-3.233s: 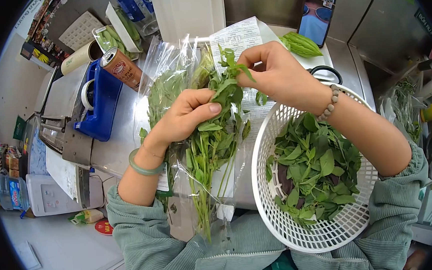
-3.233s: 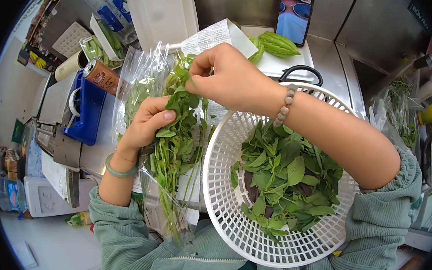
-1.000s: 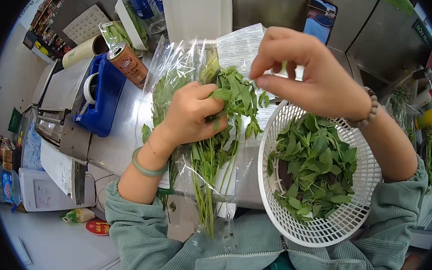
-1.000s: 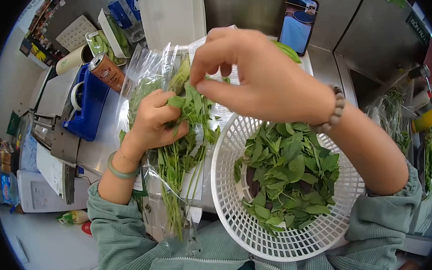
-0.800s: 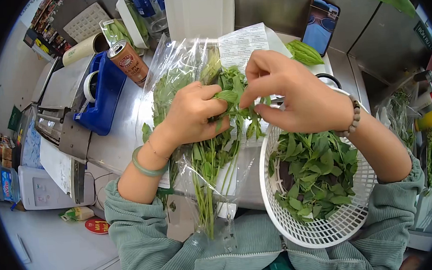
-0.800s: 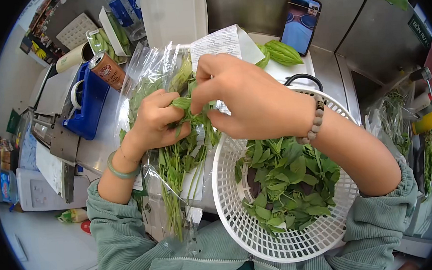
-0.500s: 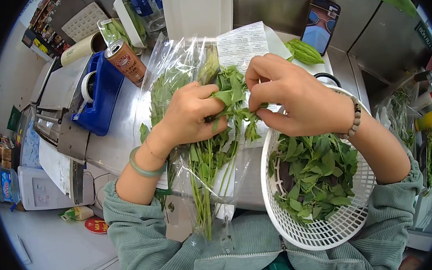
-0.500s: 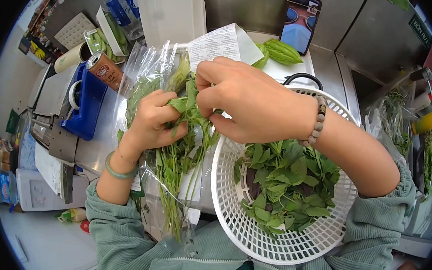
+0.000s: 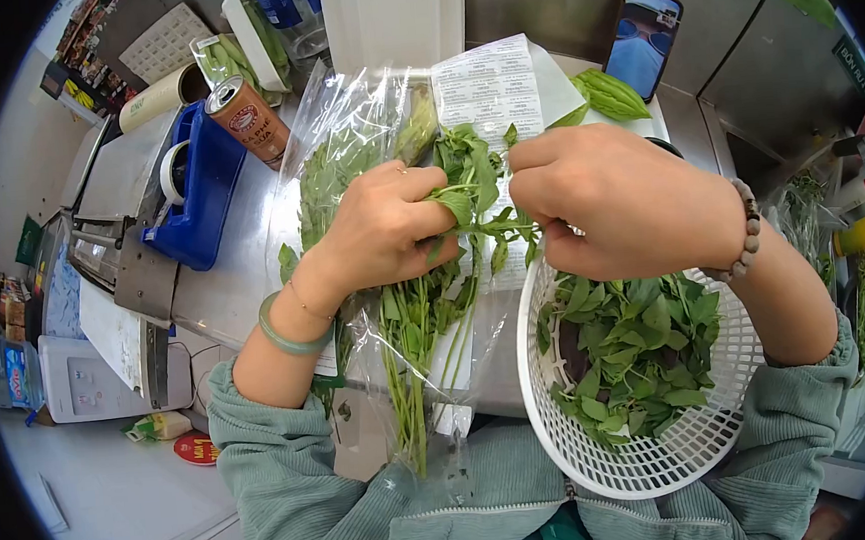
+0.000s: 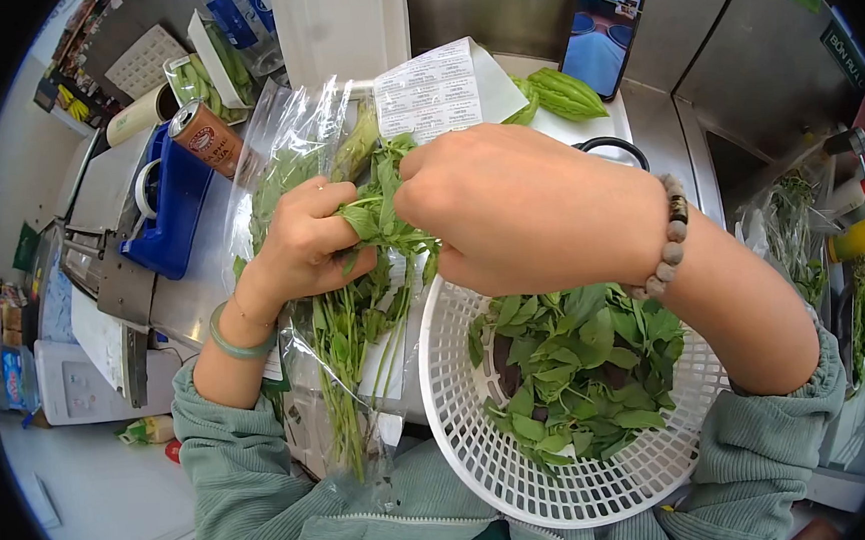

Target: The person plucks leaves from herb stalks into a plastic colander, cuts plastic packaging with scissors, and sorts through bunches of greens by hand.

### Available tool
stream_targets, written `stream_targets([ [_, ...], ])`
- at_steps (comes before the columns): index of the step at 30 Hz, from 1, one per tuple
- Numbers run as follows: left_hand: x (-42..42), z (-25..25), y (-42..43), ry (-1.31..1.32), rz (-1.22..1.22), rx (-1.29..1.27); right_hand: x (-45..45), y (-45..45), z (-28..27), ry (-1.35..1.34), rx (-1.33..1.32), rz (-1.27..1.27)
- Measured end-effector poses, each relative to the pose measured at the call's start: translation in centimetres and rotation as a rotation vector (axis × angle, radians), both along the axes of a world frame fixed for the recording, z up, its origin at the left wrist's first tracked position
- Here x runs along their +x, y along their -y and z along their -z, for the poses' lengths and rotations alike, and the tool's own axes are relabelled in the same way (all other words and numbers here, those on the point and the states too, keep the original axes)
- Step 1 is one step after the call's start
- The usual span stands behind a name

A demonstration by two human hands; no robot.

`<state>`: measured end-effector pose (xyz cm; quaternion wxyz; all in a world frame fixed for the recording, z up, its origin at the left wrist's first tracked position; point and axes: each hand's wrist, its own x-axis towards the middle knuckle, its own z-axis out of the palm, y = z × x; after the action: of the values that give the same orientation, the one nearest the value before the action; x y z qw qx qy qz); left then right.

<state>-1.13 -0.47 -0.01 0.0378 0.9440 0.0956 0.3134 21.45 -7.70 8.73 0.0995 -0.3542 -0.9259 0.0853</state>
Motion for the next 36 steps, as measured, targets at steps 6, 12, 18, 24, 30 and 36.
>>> stream_targets([
  [6,0.0,0.0,0.2,0.032,0.032,0.105,-0.2,0.1,-1.3,0.091,-0.049,-0.007],
  [12,-0.3,-0.3,0.6,0.055,0.037,0.197,-0.8,0.7,-2.3,0.131,-0.015,-0.014],
  [18,-0.5,0.5,-0.6,0.137,0.020,0.174,1.3,0.5,-4.6,0.035,-0.155,-0.028],
  [24,-0.4,0.6,-0.9,0.124,0.020,0.022,2.2,-0.4,-1.9,-0.315,-0.210,0.144],
  [30,-0.4,1.1,-1.1,0.120,0.099,-0.126,0.7,0.0,0.3,-0.482,-0.145,0.206],
  [36,0.3,0.5,0.3,0.271,0.182,-0.418,0.5,-0.6,1.3,-0.422,0.020,0.219],
])
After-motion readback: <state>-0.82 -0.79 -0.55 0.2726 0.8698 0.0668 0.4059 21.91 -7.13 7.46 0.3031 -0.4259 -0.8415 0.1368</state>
